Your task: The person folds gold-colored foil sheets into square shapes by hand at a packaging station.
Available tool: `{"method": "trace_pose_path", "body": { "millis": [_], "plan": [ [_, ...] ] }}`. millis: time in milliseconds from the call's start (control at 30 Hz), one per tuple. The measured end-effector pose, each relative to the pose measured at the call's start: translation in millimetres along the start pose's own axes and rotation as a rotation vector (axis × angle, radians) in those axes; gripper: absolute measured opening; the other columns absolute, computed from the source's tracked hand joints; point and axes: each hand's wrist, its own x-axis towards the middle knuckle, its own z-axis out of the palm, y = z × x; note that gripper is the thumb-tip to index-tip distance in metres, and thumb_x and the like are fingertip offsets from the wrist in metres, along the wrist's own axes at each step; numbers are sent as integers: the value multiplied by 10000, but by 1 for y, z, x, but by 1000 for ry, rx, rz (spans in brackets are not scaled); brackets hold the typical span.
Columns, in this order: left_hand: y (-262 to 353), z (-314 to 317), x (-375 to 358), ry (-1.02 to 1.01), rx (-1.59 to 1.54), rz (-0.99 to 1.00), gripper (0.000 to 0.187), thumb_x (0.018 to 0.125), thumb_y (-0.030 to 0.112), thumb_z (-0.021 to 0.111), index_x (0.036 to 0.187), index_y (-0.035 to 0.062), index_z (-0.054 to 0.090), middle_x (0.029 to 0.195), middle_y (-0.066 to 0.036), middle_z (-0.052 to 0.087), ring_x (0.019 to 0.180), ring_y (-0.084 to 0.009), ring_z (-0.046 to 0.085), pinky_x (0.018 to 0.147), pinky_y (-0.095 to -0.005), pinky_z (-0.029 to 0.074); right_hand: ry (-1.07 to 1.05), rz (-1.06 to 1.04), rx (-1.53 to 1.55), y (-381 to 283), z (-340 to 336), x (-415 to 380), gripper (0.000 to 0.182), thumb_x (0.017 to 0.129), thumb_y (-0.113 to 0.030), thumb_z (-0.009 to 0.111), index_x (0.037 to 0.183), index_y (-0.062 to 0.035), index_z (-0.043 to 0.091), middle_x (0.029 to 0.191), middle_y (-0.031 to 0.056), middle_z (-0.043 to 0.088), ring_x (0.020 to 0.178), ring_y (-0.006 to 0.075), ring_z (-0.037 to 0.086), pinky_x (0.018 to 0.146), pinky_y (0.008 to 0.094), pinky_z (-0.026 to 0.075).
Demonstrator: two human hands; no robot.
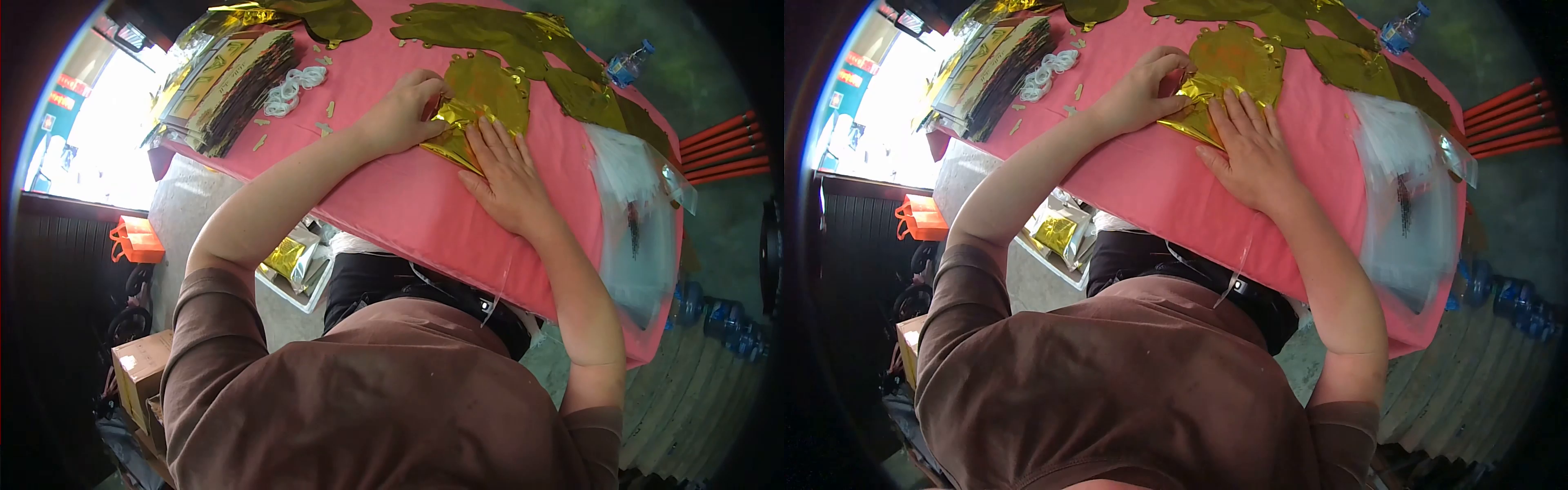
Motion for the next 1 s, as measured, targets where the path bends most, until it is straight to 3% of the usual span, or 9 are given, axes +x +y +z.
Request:
{"method": "trace_pose_path", "body": {
  "millis": [200,367,400,467,700,767,1000],
  "plan": [
    [-6,-2,-3,-6,119,26,397,739,163,687,1081,50,520,1092,-124,533,1049,-305,496,899,-375,405,-56,13,32,3,-7,1,669,920,-466,387,1433,-79,201,1485,152,181,1386,278,136,1116,438,79],
    [-3,-4,-3,-19,120,-11,411,740,181,688,1088,45,517,1085,-123,541,1053,-304,493,908,-382,395,-76,40,260,5,-34,16,505,902,-375,480,1276,-36,473,1356,191,412,1288,327,347,1069,416,234],
    [-2,-4,-3,-34,117,-21,421,737,182,691,1096,47,516,1091,-122,542,1056,-302,491,913,-381,392,-70,46,257,5,-34,20,505,902,-375,480,1276,-36,473,1356,191,412,1288,327,347,1069,416,234],
    [0,-6,-2,-51,114,-18,431,735,184,693,1104,48,516,1096,-122,542,1059,-300,490,918,-381,389,133,105,312,5,-28,27,435,888,-329,513,1181,-9,547,1268,198,499,1218,349,427,1029,414,295],
    [3,-8,0,-78,107,-49,492,734,177,695,1166,49,497,1122,-116,549,1080,-294,485,940,-384,378,226,31,175,12,4,42,522,883,-350,516,1264,2,463,1370,202,384,1302,335,320,1081,412,239],
    [3,-7,0,-67,84,-66,510,734,173,696,1183,50,489,1130,-115,550,1088,-293,483,947,-384,375,174,42,185,11,5,41,558,889,-361,510,1308,-4,417,1419,196,310,1334,323,265,1098,412,213],
    [4,-5,1,-17,45,-59,532,706,179,703,1174,54,483,1072,-112,570,1047,-284,504,922,-394,375,92,48,115,12,14,38,598,922,-409,421,1373,-27,326,1452,182,249,1359,306,207,1111,409,168]
  ]
}}
